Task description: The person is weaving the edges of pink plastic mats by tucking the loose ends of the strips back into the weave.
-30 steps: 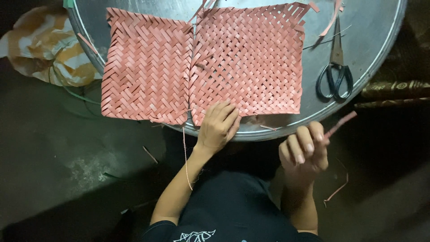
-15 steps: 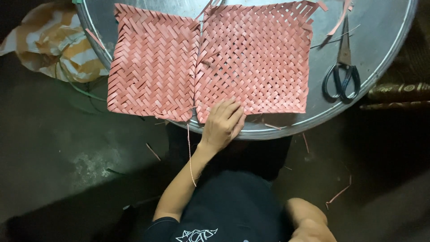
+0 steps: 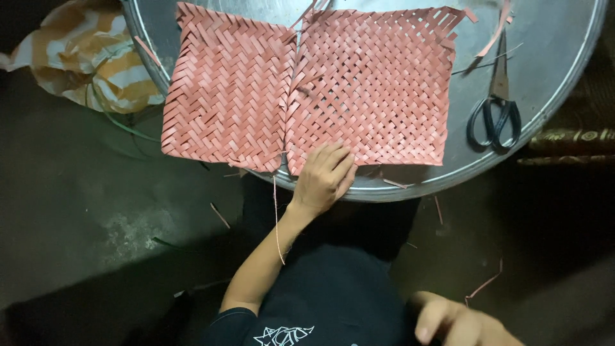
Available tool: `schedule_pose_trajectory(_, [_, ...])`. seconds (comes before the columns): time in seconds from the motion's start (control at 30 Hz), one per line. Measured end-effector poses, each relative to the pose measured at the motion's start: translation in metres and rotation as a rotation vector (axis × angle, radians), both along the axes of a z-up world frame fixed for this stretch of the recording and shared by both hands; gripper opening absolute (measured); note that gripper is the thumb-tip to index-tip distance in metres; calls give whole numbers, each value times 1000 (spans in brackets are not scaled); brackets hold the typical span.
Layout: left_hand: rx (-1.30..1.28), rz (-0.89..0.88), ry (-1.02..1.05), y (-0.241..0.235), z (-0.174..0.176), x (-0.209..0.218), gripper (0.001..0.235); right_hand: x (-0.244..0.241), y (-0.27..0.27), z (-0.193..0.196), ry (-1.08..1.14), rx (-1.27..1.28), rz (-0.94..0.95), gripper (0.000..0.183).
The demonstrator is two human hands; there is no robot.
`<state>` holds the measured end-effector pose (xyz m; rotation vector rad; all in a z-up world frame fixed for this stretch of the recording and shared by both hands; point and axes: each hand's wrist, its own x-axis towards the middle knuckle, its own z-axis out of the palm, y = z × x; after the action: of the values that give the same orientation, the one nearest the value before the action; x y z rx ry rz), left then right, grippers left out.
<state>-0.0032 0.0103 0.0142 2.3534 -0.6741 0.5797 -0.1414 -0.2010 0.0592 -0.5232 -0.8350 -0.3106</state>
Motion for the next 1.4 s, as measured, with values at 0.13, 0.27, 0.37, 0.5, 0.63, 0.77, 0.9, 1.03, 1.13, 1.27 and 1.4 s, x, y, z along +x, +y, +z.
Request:
schedule_pose_trajectory(0.13, [8,-2,15,2,0,-1,14,50,39,68,302,-465,-315,10])
schedule_pose_trajectory(0.27, [13,2,8,3,-5,-1,15,51,34,58,395,-498,-395,9])
schedule_pose_trajectory(0.37, [25,-2,6,3,-5,-1,15,51,36,49,442,-466,-572,8])
schedule_pose_trajectory(0.5, [7,12,-6,4,-3,-2,15,55,36,36,421,-641,-941,14])
schedule_pose_trajectory(0.63, [23,-7,40,4,-5,-2,18,54,23,23,303,-823,-931,19])
schedule_pose_trajectory(0.77, [13,-11,15,3,-2,0,16,58,18,8,545,-943,-962,9])
schedule_pose_trajectory(0.9, [17,-11,12,3,-1,-1,16,57,-7,-19,440,-1264,-1036,10])
schedule_pose_trajectory(1.03, [31,-10,24,3,-2,0,17,52,-20,-29,332,-1424,-1151,16])
schedule_pose_trajectory(1.13, [31,-17,53,4,-6,0,21,51,-26,-33,260,-1459,-1151,14])
schedule_pose_trajectory(1.27, [54,12,83,2,-9,-1,24,49,-19,-31,330,-1520,-1217,16])
schedule_pose_trajectory(1.4, [129,100,113,-1,-13,-2,34,50,-18,-30,255,-1538,-1194,13])
